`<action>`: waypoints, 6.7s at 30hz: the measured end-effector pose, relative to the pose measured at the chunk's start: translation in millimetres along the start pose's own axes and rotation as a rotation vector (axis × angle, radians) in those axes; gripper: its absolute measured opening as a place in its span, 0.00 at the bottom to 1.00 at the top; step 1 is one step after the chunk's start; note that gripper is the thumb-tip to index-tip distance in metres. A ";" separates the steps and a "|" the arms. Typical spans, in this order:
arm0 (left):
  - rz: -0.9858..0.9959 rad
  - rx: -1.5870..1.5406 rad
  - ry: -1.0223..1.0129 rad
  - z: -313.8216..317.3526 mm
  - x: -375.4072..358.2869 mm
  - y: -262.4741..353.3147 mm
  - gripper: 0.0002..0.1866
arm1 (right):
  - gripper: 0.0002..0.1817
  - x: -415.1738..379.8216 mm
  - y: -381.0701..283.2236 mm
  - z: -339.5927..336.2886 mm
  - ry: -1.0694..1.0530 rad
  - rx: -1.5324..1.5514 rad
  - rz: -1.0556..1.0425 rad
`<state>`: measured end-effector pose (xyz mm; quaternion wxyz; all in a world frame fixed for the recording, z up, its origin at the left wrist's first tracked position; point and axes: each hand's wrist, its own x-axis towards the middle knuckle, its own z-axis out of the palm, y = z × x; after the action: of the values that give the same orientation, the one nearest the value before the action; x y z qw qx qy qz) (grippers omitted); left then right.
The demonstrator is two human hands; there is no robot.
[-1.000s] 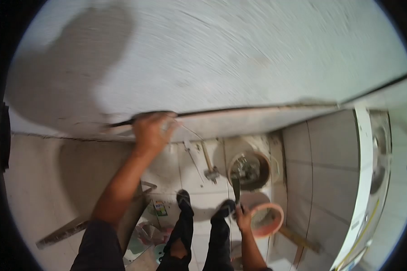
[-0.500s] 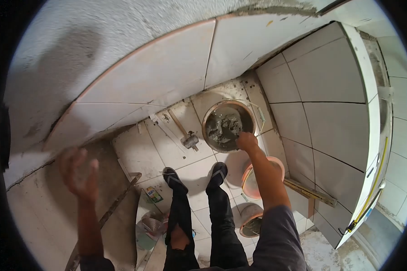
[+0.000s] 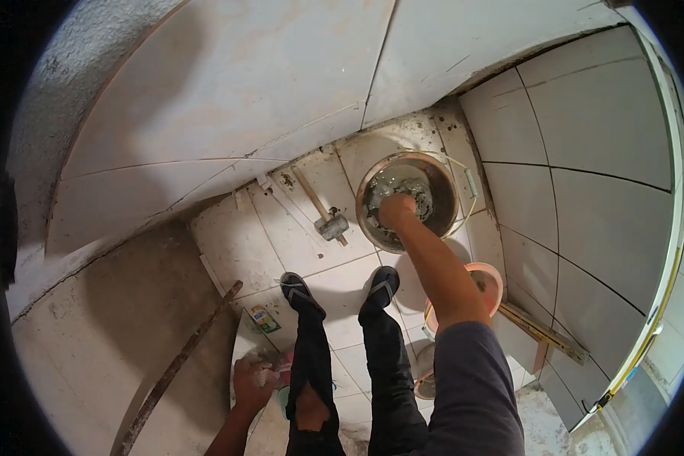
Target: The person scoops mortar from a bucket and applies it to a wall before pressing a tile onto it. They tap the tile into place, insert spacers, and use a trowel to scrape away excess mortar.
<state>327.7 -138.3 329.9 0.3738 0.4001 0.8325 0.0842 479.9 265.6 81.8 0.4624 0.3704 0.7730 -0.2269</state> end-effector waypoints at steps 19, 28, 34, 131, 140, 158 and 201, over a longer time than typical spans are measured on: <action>-0.055 -0.001 -0.027 24.1 -5.5 -11.8 0.12 | 0.17 -0.3 85.6 33.0 0.279 0.165 -0.398; -0.112 -0.043 -0.107 57.4 2.6 -0.7 0.12 | 0.25 10.6 66.6 2.3 0.113 0.004 -0.406; -0.033 -0.014 -0.108 67.0 -1.9 -2.6 0.13 | 0.26 44.5 90.3 -2.1 -0.330 0.435 -0.292; -0.067 0.175 -0.020 29.7 -21.1 -30.5 0.20 | 0.13 6.6 21.6 25.3 -0.002 0.030 0.166; -0.065 0.226 0.087 45.1 -39.6 -40.3 0.20 | 0.14 31.1 -13.7 22.1 -0.165 -0.196 -0.112; -0.087 0.172 0.046 42.7 -43.6 -41.3 0.23 | 0.14 -12.7 61.3 2.1 -0.010 -0.088 -0.073; -0.238 0.130 0.067 -10.1 -44.2 -43.3 0.24 | 0.22 -230.6 -42.7 -189.7 1.856 0.882 -0.246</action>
<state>312.3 -197.7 342.6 0.3263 0.3188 0.8899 -0.0013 411.6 286.8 374.8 -0.5189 0.4546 0.7059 -0.1608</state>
